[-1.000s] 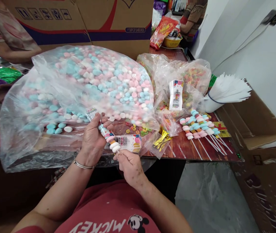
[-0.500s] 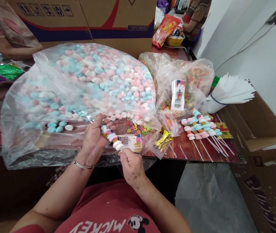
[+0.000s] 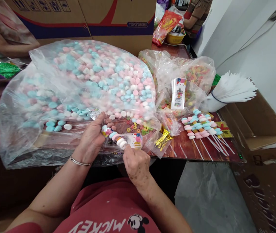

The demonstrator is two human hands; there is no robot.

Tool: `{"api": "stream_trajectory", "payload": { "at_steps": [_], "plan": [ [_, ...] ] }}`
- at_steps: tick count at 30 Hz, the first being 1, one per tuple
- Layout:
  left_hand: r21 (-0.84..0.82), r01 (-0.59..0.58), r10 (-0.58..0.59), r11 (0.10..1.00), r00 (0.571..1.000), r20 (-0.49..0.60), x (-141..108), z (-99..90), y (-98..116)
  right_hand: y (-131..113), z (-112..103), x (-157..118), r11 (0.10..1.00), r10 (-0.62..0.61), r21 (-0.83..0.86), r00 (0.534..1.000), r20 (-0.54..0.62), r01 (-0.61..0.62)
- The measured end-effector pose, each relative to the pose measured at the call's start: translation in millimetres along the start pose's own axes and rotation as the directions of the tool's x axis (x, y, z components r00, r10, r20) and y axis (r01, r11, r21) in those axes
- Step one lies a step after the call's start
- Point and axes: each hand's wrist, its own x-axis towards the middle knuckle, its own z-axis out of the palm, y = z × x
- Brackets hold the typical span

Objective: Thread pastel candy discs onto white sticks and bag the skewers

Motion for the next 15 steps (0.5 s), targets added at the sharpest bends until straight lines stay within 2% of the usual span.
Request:
{"api": "stream_trajectory", "payload": {
  "at_steps": [6, 9, 11, 13, 14, 15],
  "plan": [
    [-0.039, 0.018, -0.019, 0.999, 1.0, -0.024, 2, 0.7, -1, -8, 7, -5, 0.999, 0.047, -0.01, 0.999, 0.018, -0.047],
    [-0.025, 0.022, -0.024, 0.999, 0.998, -0.057, 1, 4.1, -3, -9, 5, -4, 0.991, 0.094, 0.086, 0.991, 0.095, -0.103],
    [-0.016, 0.027, -0.028, 0.999, 0.997, -0.071, -1, 7.0, -5, -10, 2, -2, 0.959, 0.165, 0.202, 0.972, 0.168, -0.197],
    [-0.006, 0.038, -0.038, 0.999, 0.997, -0.068, -3, 9.0, -6, -10, -1, 2, 0.864, 0.271, 0.36, 0.927, 0.258, -0.352],
    [-0.002, 0.04, -0.04, 0.999, 0.997, -0.065, -4, 9.4, -7, -10, -2, 4, 0.77, 0.322, 0.458, 0.89, 0.324, -0.445],
    [0.0, 0.04, -0.04, 0.999, 0.998, -0.057, -4, 9.3, -7, -10, -3, 6, 0.634, 0.365, 0.555, 0.841, 0.399, -0.539]
  ]
}}
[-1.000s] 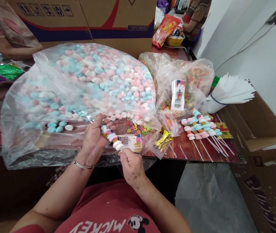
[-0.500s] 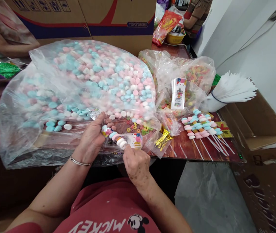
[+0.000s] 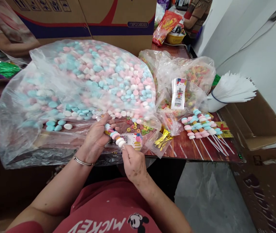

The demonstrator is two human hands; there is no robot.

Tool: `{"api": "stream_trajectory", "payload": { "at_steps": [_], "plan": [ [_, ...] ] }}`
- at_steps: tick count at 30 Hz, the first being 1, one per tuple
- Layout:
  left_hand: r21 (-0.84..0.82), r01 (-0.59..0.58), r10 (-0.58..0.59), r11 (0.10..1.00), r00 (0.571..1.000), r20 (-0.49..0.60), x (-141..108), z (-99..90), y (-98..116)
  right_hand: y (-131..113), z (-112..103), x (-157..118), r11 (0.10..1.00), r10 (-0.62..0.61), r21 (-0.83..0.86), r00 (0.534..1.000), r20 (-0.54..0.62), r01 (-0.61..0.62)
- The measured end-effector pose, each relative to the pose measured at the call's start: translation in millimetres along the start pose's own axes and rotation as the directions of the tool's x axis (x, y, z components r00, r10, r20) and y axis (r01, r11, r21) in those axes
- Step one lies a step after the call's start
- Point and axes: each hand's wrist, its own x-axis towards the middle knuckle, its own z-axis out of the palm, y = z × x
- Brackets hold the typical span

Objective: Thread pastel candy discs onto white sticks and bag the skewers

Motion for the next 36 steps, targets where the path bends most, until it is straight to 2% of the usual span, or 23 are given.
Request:
{"api": "stream_trajectory", "payload": {
  "at_steps": [1, 2, 4, 6, 8, 10, 12, 13, 15, 17, 18, 19, 21, 23, 25, 27, 30, 33, 36],
  "plan": [
    [0.0, 0.001, -0.001, 1.0, 1.0, 0.009, 0, -0.4, 0, -1, 0, 1, 0.979, 0.095, 0.178, 0.995, 0.04, -0.101],
    [-0.001, 0.007, -0.007, 1.0, 1.0, 0.022, 1, -1.0, 0, -2, 0, 2, 0.918, 0.181, 0.343, 0.98, 0.087, -0.2],
    [-0.004, 0.021, -0.021, 1.0, 0.999, 0.043, 1, -2.0, 1, -3, 1, 5, 0.749, 0.306, 0.566, 0.937, 0.165, -0.345],
    [-0.003, 0.024, -0.024, 1.0, 0.999, 0.046, 1, -1.9, 1, -3, 3, 6, 0.65, 0.358, 0.65, 0.913, 0.196, -0.395],
    [-0.007, 0.011, -0.011, 1.0, 0.999, 0.041, 0, -0.4, 1, -2, 4, 5, 0.67, 0.344, 0.637, 0.92, 0.189, -0.381],
    [-0.007, 0.005, -0.005, 1.0, 0.999, 0.035, -2, 1.7, 0, 0, 5, 4, 0.828, 0.243, 0.495, 0.964, 0.105, -0.263],
    [0.003, 0.0, 0.0, 1.0, 1.0, 0.032, -3, 3.2, -2, 4, 7, 1, 0.983, 0.008, 0.184, 1.0, -0.027, -0.003],
    [0.011, -0.003, 0.003, 1.0, 1.0, 0.031, -3, 3.5, -3, 6, 9, -1, 0.989, -0.147, 0.002, 0.986, -0.078, 0.147],
    [0.023, -0.011, 0.01, 1.0, 1.0, 0.029, -2, 2.7, -5, 9, 10, -3, 0.885, -0.419, -0.275, 0.899, -0.125, 0.374],
    [0.02, -0.001, 0.0, 1.0, 0.999, 0.035, -1, 0.4, -5, 11, 10, -5, 0.794, -0.551, -0.388, 0.824, -0.132, 0.468],
    [0.014, 0.017, -0.017, 1.0, 0.999, 0.046, 0, -1.0, -5, 11, 9, -5, 0.787, -0.56, -0.394, 0.818, -0.133, 0.474],
    [0.005, 0.039, -0.04, 0.999, 0.997, 0.067, 0, -2.4, -4, 11, 8, -6, 0.808, -0.533, -0.373, 0.836, -0.132, 0.456],
    [-0.022, 0.078, -0.075, 0.997, 0.99, 0.121, 1, -4.5, -1, 9, 5, -7, 0.896, -0.401, -0.255, 0.908, -0.119, 0.362],
    [-0.073, 0.074, -0.061, 0.995, 0.986, 0.158, 0, -5.3, 3, 9, 3, -8, 0.976, -0.214, -0.057, 0.974, -0.079, 0.21],
    [-0.149, 0.035, -0.008, 0.988, 0.983, 0.182, -1, -4.6, 5, 8, 4, -8, 0.983, -0.03, 0.182, 1.0, -0.004, 0.03],
    [-0.209, 0.016, 0.029, 0.978, 0.978, 0.207, -2, -3.1, 5, 7, 6, -7, 0.909, 0.109, 0.395, 0.991, 0.075, -0.13],
    [-0.228, 0.048, 0.009, 0.972, 0.97, 0.244, -3, -1.4, 2, 2, 8, -3, 0.748, 0.241, 0.605, 0.961, 0.138, -0.274],
    [-0.217, 0.107, -0.051, 0.97, 0.968, 0.246, -2, -1.2, 0, -6, 5, 1, 0.565, 0.337, 0.731, 0.915, 0.22, -0.383],
    [-0.216, 0.149, -0.101, 0.965, 0.971, 0.218, -1, -2.2, -1, -11, 3, 3, 0.415, 0.365, 0.78, 0.871, 0.328, -0.468]
  ]
}}
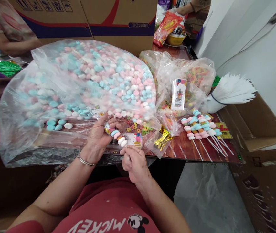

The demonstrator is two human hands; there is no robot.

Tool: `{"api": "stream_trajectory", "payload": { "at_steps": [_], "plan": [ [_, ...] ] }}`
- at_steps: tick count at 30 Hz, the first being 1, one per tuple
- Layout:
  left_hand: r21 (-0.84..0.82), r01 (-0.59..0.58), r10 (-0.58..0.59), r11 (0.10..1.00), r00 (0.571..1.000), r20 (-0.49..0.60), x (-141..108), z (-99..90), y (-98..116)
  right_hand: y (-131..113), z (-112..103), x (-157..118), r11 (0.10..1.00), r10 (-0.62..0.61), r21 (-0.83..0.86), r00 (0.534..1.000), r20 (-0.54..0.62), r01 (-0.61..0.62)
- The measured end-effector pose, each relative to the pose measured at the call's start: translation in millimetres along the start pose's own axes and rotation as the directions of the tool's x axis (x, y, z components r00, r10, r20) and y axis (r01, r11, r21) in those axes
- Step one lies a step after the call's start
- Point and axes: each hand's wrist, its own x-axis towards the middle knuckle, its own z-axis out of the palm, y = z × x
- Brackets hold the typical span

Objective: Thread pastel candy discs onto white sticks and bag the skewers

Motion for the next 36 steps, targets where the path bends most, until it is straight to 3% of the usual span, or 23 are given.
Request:
{"api": "stream_trajectory", "payload": {
  "at_steps": [4, 7, 9, 12, 13, 14, 15, 17, 19, 21, 24, 29, 33, 36],
  "plan": [
    [0.011, 0.031, -0.03, 0.999, 0.999, -0.017, 0, -1.7, -2, 5, 1, 0, 1.0, -0.004, -0.011, 1.0, -0.006, 0.004],
    [0.076, -0.029, 0.03, 0.997, 1.0, -0.009, -1, -2.6, -8, 14, -2, 1, 0.94, -0.191, -0.297, 0.98, -0.055, 0.166],
    [0.124, -0.089, 0.089, 0.988, 0.996, 0.003, -2, -3.8, -13, 17, -5, 3, 0.739, -0.381, -0.608, 0.924, -0.023, 0.29],
    [0.192, -0.169, 0.174, 0.967, 0.985, -0.012, -2, -7.3, -22, 19, -8, 5, 0.303, -0.618, -0.89, 0.781, 0.09, 0.342],
    [0.212, -0.193, 0.202, 0.958, 0.979, -0.022, -1, -8.7, -24, 18, -8, 6, 0.221, -0.659, -0.917, 0.744, 0.112, 0.333],
    [0.229, -0.211, 0.223, 0.95, 0.975, -0.027, -1, -10.1, -26, 17, -7, 6, 0.196, -0.677, -0.922, 0.727, 0.118, 0.333],
    [0.24, -0.219, 0.232, 0.946, 0.972, -0.026, -2, -11.1, -28, 16, -7, 5, 0.23, -0.666, -0.91, 0.738, 0.112, 0.346],
    [0.25, -0.201, 0.208, 0.947, 0.978, 0.0, -5, -12.0, -29, 12, -5, 3, 0.466, -0.563, -0.8, 0.824, 0.061, 0.378],
    [0.252, -0.164, 0.152, 0.954, 0.986, 0.068, -10, -10.9, -25, 5, -3, 1, 0.791, -0.36, -0.523, 0.933, 0.022, 0.318],
    [0.241, -0.155, 0.121, 0.958, 0.981, 0.152, -15, -8.9, -19, -2, -1, -2, 0.968, -0.151, -0.192, 0.987, 0.06, 0.16],
    [0.183, -0.196, 0.151, 0.963, 0.96, 0.237, -18, -7.1, -7, -9, 0, -4, 0.998, 0.008, 0.058, 0.983, 0.183, -0.019],
    [0.074, -0.225, 0.204, 0.971, 0.953, 0.223, -12, -7.1, 6, -4, -3, -4, 0.977, 0.125, 0.119, 0.923, 0.363, -0.179],
    [0.028, -0.193, 0.183, 0.981, 0.961, 0.207, -13, -3.1, 7, 5, -3, -3, 0.975, 0.146, 0.095, 0.902, 0.406, -0.201],
    [0.068, -0.194, 0.173, 0.979, 0.955, 0.243, -16, 0.9, 3, 8, -1, -4, 0.997, 0.077, -0.038, 0.949, 0.306, -0.068]
  ]
}}
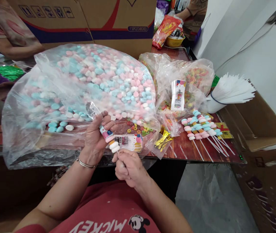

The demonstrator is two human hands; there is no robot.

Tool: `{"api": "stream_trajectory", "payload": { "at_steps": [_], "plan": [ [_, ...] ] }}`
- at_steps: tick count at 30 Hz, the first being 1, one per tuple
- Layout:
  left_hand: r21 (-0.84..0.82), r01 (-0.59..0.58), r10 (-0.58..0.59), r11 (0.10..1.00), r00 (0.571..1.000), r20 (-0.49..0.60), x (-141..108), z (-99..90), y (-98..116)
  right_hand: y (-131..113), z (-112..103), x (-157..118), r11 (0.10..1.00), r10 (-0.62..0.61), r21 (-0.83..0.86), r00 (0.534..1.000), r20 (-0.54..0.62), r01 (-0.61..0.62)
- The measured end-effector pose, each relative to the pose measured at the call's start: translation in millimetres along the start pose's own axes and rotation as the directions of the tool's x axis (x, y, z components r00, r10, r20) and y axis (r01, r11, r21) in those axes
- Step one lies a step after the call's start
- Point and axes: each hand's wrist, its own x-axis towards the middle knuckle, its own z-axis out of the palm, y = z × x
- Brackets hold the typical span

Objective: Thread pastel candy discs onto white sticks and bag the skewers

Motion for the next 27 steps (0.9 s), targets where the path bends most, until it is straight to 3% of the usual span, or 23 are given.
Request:
{"api": "stream_trajectory", "payload": {
  "at_steps": [2, 5, 7, 8, 10, 13, 15, 16, 18, 21, 22, 24, 27],
  "plan": [
    [0.05, -0.015, 0.015, 0.999, 1.0, 0.011, -2, 2.1, -4, 0, 1, 0, 0.95, -0.141, -0.297, 0.983, -0.119, 0.1],
    [0.126, -0.05, 0.049, 0.991, 0.999, 0.011, -5, 2.7, -13, -1, 2, 1, 0.635, -0.417, -0.761, 0.889, -0.189, 0.136],
    [0.165, -0.06, 0.06, 0.984, 0.998, 0.004, -7, 1.6, -18, -2, 2, 3, 0.45, -0.559, -0.887, 0.807, -0.193, 0.099],
    [0.173, -0.053, 0.055, 0.984, 0.998, -0.007, -7, 0.8, -21, -2, 3, 4, 0.414, -0.599, -0.906, 0.776, -0.197, 0.09],
    [0.165, -0.02, 0.026, 0.986, 0.999, -0.035, -9, -0.8, -23, -4, 4, 5, 0.471, -0.591, -0.873, 0.78, -0.206, 0.126],
    [0.139, 0.046, -0.04, 0.989, 0.998, -0.045, -11, -2.1, -25, -7, 7, 5, 0.808, -0.371, -0.555, 0.902, -0.219, 0.198],
    [0.143, 0.048, -0.044, 0.989, 0.999, -0.029, -15, -1.7, -28, -8, 7, 6, 0.95, -0.218, -0.266, 0.955, -0.202, 0.161],
    [0.156, 0.037, -0.033, 0.987, 0.999, -0.029, -18, -1.2, -31, -8, 7, 7, 0.968, -0.191, -0.199, 0.96, -0.205, 0.151],
    [0.202, 0.017, -0.008, 0.979, 0.999, -0.044, -26, -0.1, -38, -7, 6, 9, 0.937, -0.265, -0.294, 0.933, -0.242, 0.19],
    [0.279, 0.07, -0.048, 0.958, 0.995, -0.084, -34, 0.2, -45, -2, 1, 10, 0.739, -0.502, -0.624, 0.826, -0.258, 0.254],
    [0.289, 0.094, -0.071, 0.953, 0.993, -0.09, -35, -0.3, -44, -1, -1, 9, 0.703, -0.527, -0.667, 0.811, -0.253, 0.248],
    [0.273, 0.107, -0.082, 0.956, 0.992, -0.1, -31, -1.8, -37, -2, -4, 7, 0.763, -0.456, -0.606, 0.852, -0.258, 0.225],
    [0.193, 0.014, 0.014, 0.981, 0.99, -0.142, -18, -3.4, -19, -7, -5, 4, 0.954, -0.182, -0.27, 0.967, -0.176, 0.13]
  ]
}}
